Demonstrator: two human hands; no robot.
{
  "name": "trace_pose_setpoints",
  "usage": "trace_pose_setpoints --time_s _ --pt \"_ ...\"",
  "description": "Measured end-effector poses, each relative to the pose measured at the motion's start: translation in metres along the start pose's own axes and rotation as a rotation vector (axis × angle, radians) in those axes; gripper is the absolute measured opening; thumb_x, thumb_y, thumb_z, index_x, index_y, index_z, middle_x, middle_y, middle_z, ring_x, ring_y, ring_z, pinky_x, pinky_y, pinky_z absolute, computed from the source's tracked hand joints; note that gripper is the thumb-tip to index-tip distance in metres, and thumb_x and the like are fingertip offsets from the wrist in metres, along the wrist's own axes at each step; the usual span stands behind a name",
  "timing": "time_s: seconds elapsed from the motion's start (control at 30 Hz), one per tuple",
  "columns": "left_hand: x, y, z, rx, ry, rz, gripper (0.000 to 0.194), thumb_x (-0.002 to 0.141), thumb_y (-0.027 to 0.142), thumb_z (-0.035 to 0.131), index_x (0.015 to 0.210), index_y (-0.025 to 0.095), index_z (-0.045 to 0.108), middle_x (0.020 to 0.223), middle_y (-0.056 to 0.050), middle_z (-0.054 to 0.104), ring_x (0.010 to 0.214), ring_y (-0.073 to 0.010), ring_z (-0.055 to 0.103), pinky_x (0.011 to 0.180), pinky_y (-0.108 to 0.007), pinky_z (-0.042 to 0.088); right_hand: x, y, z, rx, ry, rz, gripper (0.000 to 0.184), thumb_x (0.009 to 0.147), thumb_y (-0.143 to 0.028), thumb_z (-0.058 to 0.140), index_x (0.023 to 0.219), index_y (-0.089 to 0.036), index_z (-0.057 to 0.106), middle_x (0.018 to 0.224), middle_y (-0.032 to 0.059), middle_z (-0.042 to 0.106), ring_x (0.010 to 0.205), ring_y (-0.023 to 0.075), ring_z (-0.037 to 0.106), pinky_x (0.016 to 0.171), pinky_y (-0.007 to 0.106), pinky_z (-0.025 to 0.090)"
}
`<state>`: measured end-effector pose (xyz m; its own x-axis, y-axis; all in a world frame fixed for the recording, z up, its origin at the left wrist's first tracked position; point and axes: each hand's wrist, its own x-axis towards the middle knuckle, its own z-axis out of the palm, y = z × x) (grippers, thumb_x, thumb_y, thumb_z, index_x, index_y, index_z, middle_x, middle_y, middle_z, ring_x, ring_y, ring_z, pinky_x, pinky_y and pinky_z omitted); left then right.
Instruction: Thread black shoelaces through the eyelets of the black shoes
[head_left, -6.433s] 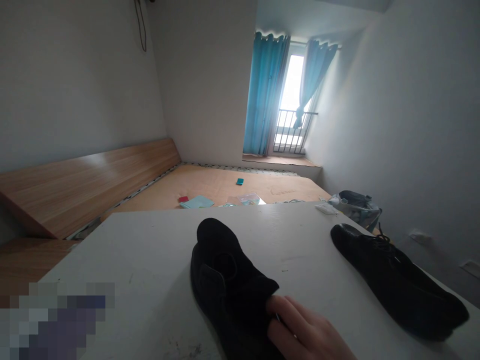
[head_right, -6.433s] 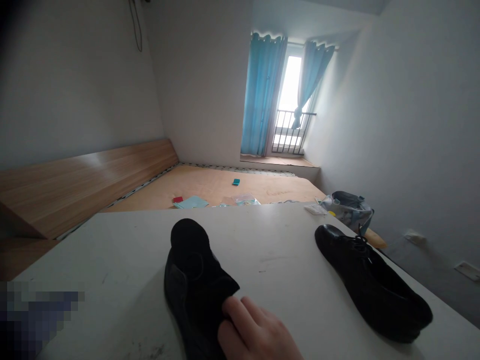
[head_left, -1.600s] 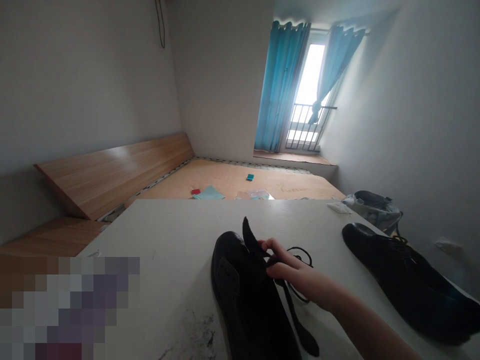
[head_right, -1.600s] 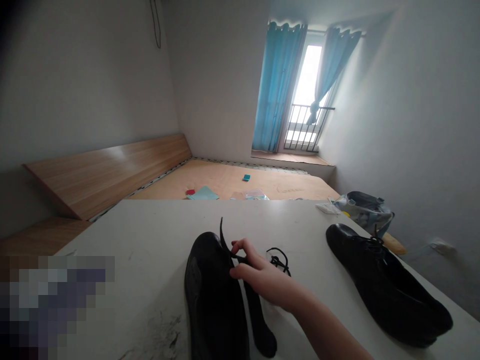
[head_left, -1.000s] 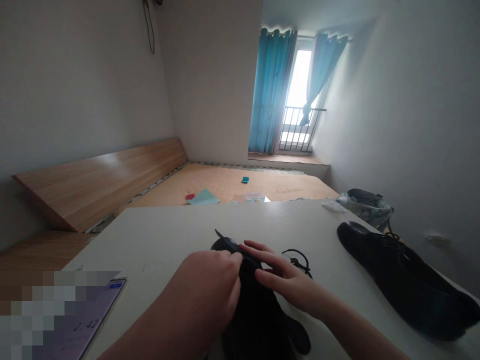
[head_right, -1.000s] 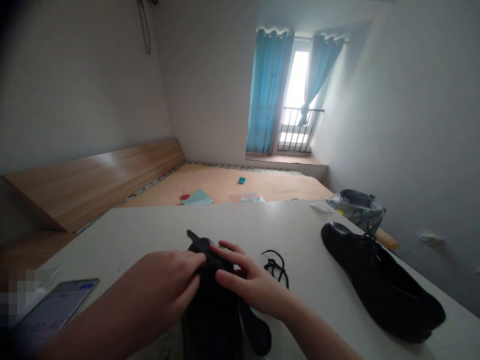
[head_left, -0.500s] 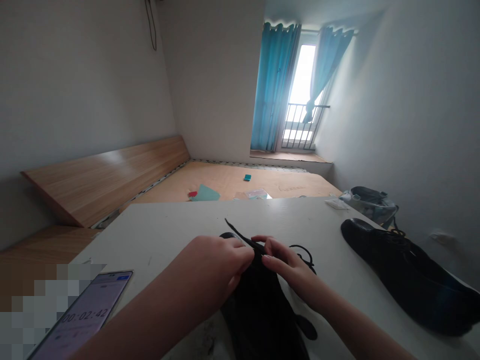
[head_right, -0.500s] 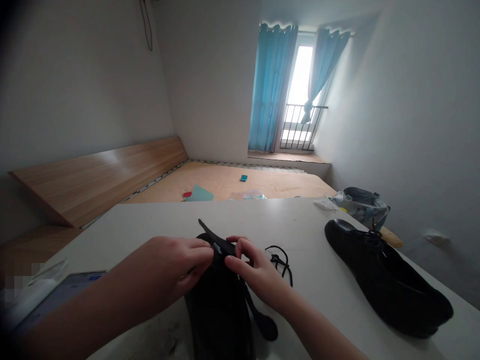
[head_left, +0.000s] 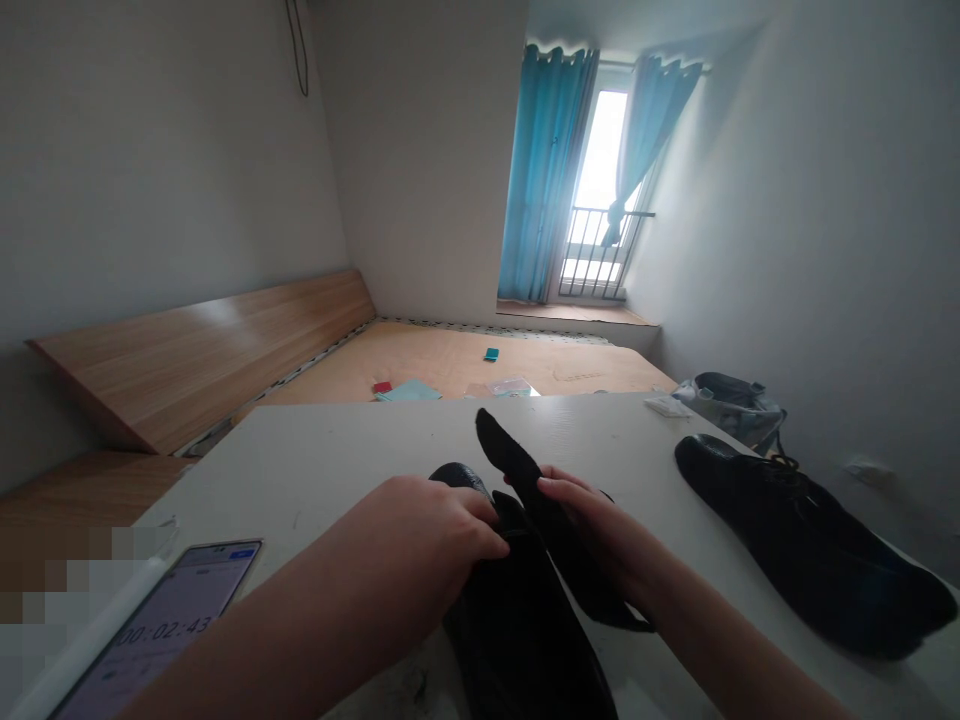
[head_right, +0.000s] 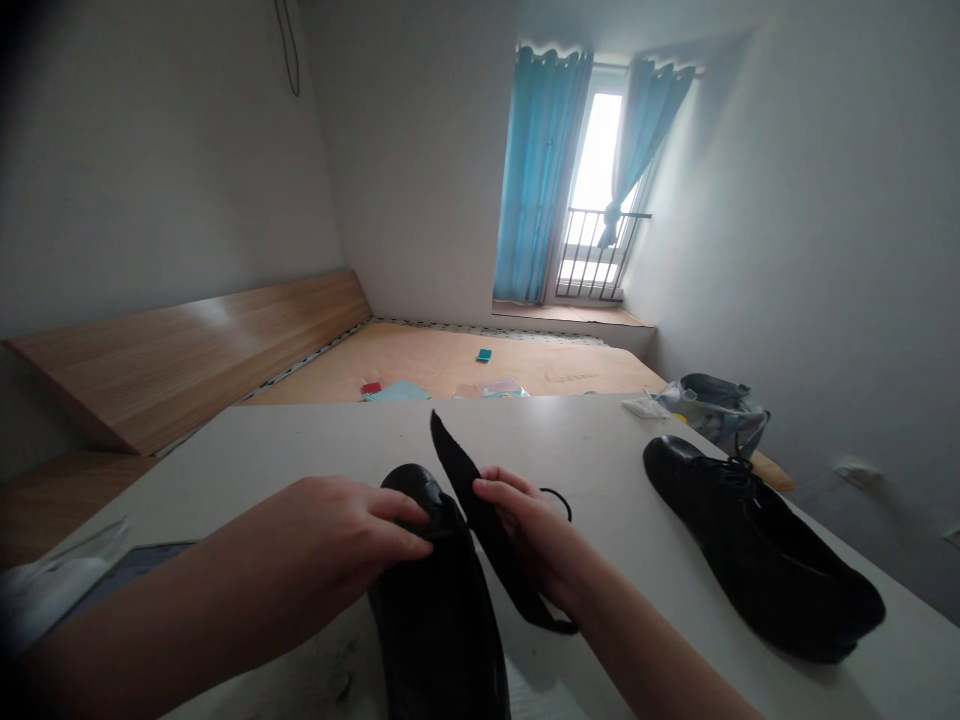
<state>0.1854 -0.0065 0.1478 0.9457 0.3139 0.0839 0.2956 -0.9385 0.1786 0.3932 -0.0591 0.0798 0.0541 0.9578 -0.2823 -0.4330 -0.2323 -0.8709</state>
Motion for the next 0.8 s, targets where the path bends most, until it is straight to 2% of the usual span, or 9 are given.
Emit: trace_pose_setpoints --time_s 0.17,0.3,0.43,0.53,0.63,0.7,0.8 --pt "-0.001 0.0 0.003 -0.043 -0.003 -0.087 0.026 0.078 0.018 0.058 0.098 0.03 0.069 0.098 0.001 0.07 0.082 -0.0195 0.067 0.07 -0.028 0.046 -0.006 -0.006 0.005 0.097 0.103 -0.049 0.022 0.071 -0.029 0.073 0.09 -0.021 0.063 0.075 -0.0011 0.066 0.072 0.0145 0.065 0.068 0.022 0.051" --pt "-0.002 -0.003 0.009 -0.09 -0.027 -0.124 0.027 0.076 0.023 0.06 0.102 0.029 0.066 0.104 0.0 0.068 0.088 -0.0211 0.066 0.077 -0.03 0.047 -0.005 -0.002 0.009 0.114 0.005 -0.068 0.023 0.068 -0.025 0.073 0.088 -0.019 0.064 0.075 0.0008 0.068 0.067 0.014 0.064 0.063 0.022 0.05" --pt "-0.004 -0.004 0.01 -0.147 -0.02 -0.171 0.042 0.074 0.025 0.06 0.116 0.029 0.058 0.113 -0.001 0.063 0.093 -0.0219 0.063 0.081 -0.031 0.047 -0.005 -0.001 0.006 0.106 -0.101 -0.058 0.033 0.064 -0.023 0.075 0.095 -0.018 0.064 0.088 0.0044 0.071 0.077 0.0156 0.065 0.07 0.024 0.049" --pt "-0.004 -0.004 0.006 -0.216 -0.051 -0.218 0.047 0.073 0.025 0.061 0.119 0.029 0.054 0.112 -0.001 0.062 0.095 -0.0222 0.062 0.079 -0.03 0.047 -0.007 -0.003 0.0 0.036 -0.162 -0.056 0.025 0.065 -0.022 0.076 0.085 -0.018 0.061 0.077 0.0 0.068 0.068 0.0123 0.062 0.064 0.022 0.046" --pt "-0.005 -0.005 0.001 -0.264 -0.093 -0.253 0.051 0.071 0.027 0.062 0.121 0.03 0.053 0.117 -0.001 0.059 0.099 -0.0227 0.06 0.081 -0.031 0.048 -0.008 -0.008 -0.003 -0.061 -0.14 -0.096 0.02 0.069 -0.024 0.075 0.079 -0.019 0.058 0.066 -0.0044 0.063 0.059 0.0092 0.057 0.057 0.019 0.041" --pt "-0.006 -0.006 0.0 -0.272 -0.11 -0.273 0.057 0.07 0.028 0.063 0.126 0.029 0.05 0.122 -0.002 0.056 0.103 -0.024 0.058 0.086 -0.033 0.047 -0.01 -0.013 -0.002 -0.132 -0.085 -0.159 0.023 0.071 -0.031 0.074 0.079 -0.02 0.056 0.067 -0.0035 0.064 0.059 0.0106 0.057 0.056 0.021 0.041" --pt "-0.007 -0.008 0.001 -0.266 -0.128 -0.291 0.064 0.071 0.03 0.063 0.133 0.026 0.046 0.129 -0.006 0.053 0.113 -0.0261 0.052 0.095 -0.037 0.043 -0.022 -0.024 0.003 -0.298 -0.046 -0.276 0.023 0.076 -0.039 0.067 0.084 -0.021 0.056 0.077 -0.0002 0.065 0.071 0.0152 0.06 0.065 0.026 0.045"
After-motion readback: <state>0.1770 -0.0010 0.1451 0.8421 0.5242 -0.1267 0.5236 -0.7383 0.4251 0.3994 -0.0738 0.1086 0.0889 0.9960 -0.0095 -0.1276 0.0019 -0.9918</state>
